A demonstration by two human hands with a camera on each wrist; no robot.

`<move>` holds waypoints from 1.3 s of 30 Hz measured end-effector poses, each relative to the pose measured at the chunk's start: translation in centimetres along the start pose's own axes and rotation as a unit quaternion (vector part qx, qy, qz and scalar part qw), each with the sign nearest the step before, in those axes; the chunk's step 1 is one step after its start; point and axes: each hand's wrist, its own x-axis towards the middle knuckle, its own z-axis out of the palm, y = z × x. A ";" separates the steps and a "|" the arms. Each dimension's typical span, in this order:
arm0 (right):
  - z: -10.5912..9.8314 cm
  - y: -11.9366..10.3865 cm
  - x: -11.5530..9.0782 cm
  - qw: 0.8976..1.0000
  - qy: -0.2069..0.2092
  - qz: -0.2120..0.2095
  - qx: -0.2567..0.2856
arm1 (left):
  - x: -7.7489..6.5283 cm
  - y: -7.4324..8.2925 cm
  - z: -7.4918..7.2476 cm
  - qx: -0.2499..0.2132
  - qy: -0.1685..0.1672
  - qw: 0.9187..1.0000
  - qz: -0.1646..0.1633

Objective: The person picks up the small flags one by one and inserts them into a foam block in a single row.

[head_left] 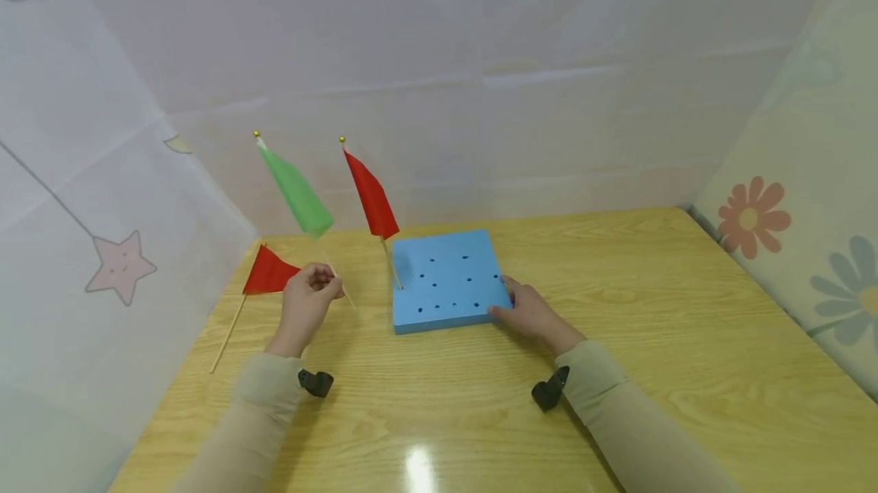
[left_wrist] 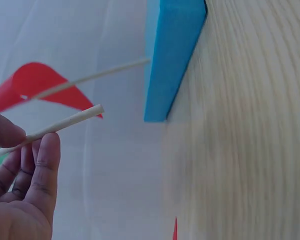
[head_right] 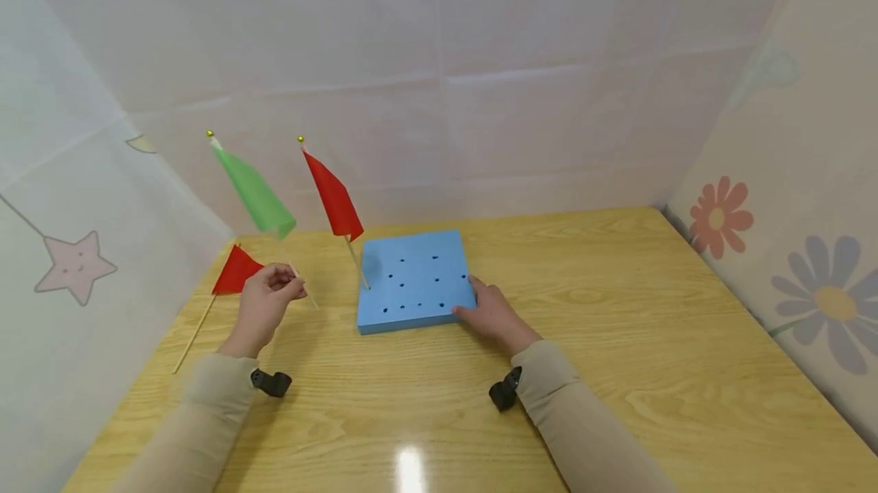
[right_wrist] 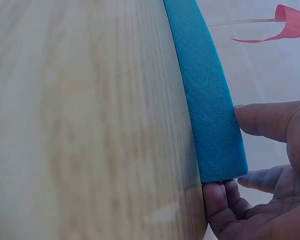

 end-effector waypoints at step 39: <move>0.1 -0.1 -0.1 1.000 0.009 0.009 0.013 | 2.2 2.0 11.7 0.059 -0.049 0.987 0.144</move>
